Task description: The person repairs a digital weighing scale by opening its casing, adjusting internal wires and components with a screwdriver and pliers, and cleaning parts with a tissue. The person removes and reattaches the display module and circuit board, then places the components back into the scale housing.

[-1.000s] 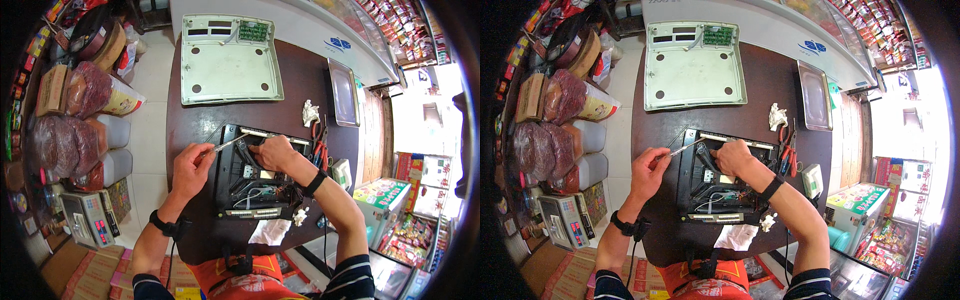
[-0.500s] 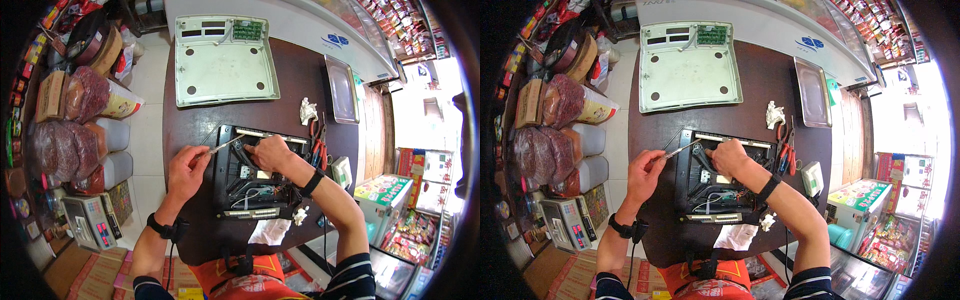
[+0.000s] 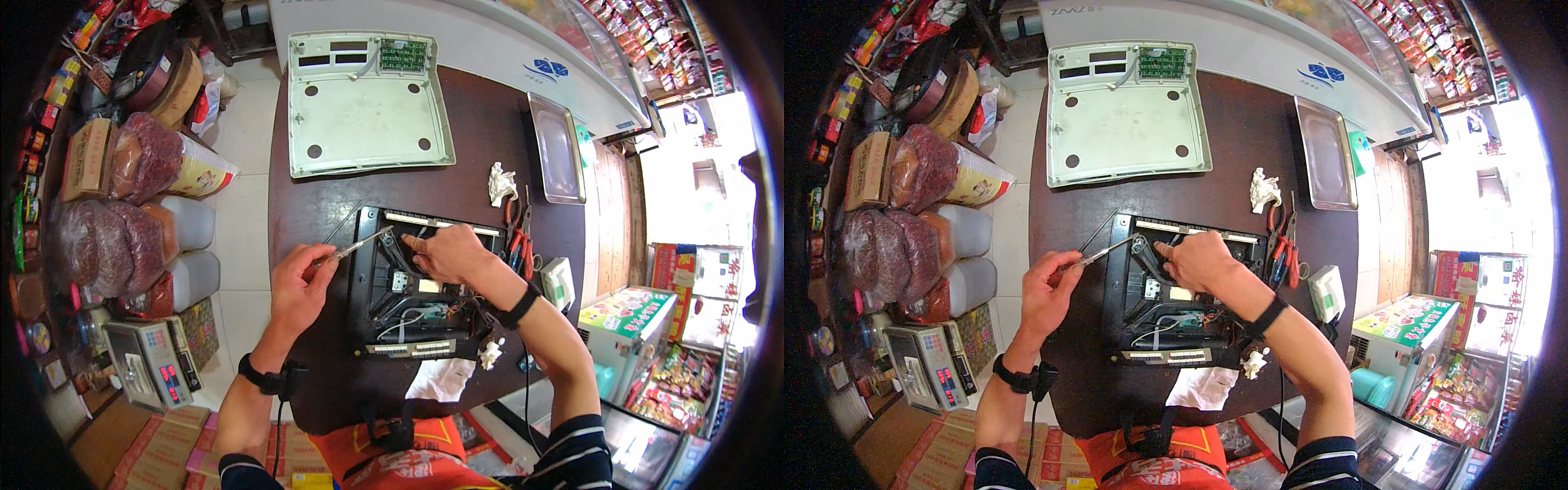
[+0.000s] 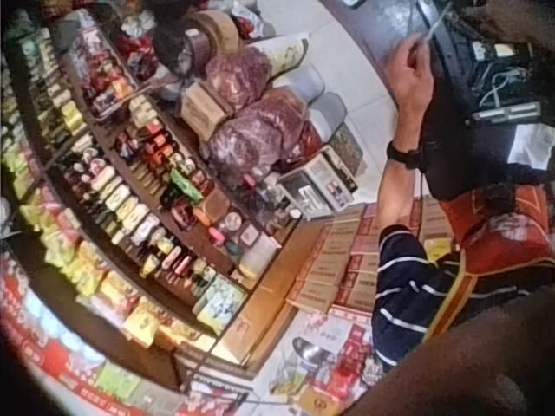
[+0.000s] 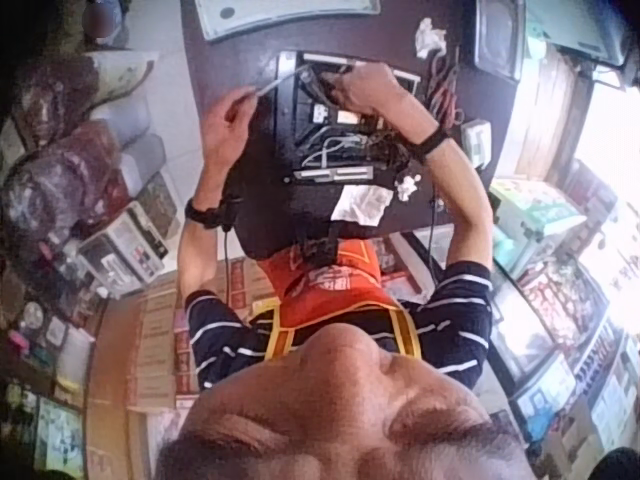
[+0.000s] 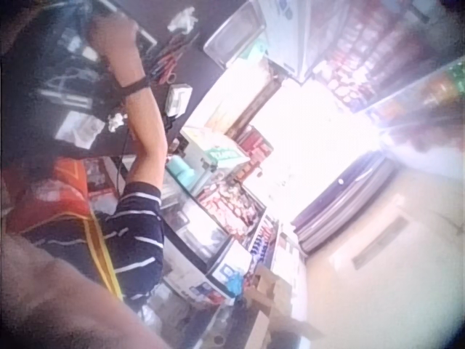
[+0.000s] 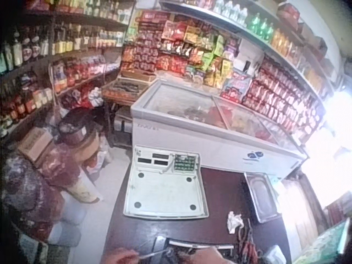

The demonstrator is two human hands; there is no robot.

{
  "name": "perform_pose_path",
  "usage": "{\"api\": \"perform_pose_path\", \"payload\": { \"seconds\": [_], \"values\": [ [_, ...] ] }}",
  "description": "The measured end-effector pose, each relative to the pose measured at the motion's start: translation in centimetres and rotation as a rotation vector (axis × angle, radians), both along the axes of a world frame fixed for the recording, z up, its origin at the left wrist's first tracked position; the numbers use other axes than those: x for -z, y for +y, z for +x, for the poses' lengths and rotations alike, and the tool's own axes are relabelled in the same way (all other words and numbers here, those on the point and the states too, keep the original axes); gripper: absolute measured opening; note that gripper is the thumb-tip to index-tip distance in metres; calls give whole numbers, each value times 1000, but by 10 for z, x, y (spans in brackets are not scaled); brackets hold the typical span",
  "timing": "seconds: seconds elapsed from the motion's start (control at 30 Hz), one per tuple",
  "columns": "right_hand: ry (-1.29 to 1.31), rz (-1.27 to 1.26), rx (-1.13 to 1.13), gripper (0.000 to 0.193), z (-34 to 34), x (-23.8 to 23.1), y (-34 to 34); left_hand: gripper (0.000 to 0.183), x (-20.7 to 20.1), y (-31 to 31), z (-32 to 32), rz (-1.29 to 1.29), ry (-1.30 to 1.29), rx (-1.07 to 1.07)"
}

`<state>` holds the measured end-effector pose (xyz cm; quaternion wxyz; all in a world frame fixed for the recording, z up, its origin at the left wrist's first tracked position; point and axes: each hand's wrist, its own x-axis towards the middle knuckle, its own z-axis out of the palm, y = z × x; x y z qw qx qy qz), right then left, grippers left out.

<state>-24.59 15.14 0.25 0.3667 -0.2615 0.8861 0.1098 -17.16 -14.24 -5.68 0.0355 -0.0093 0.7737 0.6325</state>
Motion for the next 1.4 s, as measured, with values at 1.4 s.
{"api": "perform_pose_path", "payload": {
  "seconds": [1.4],
  "values": [
    [666, -406, -22, 9, 26, 66, -6, 21, -27, -14, 40, 115, -41, -57]
  ]
}}
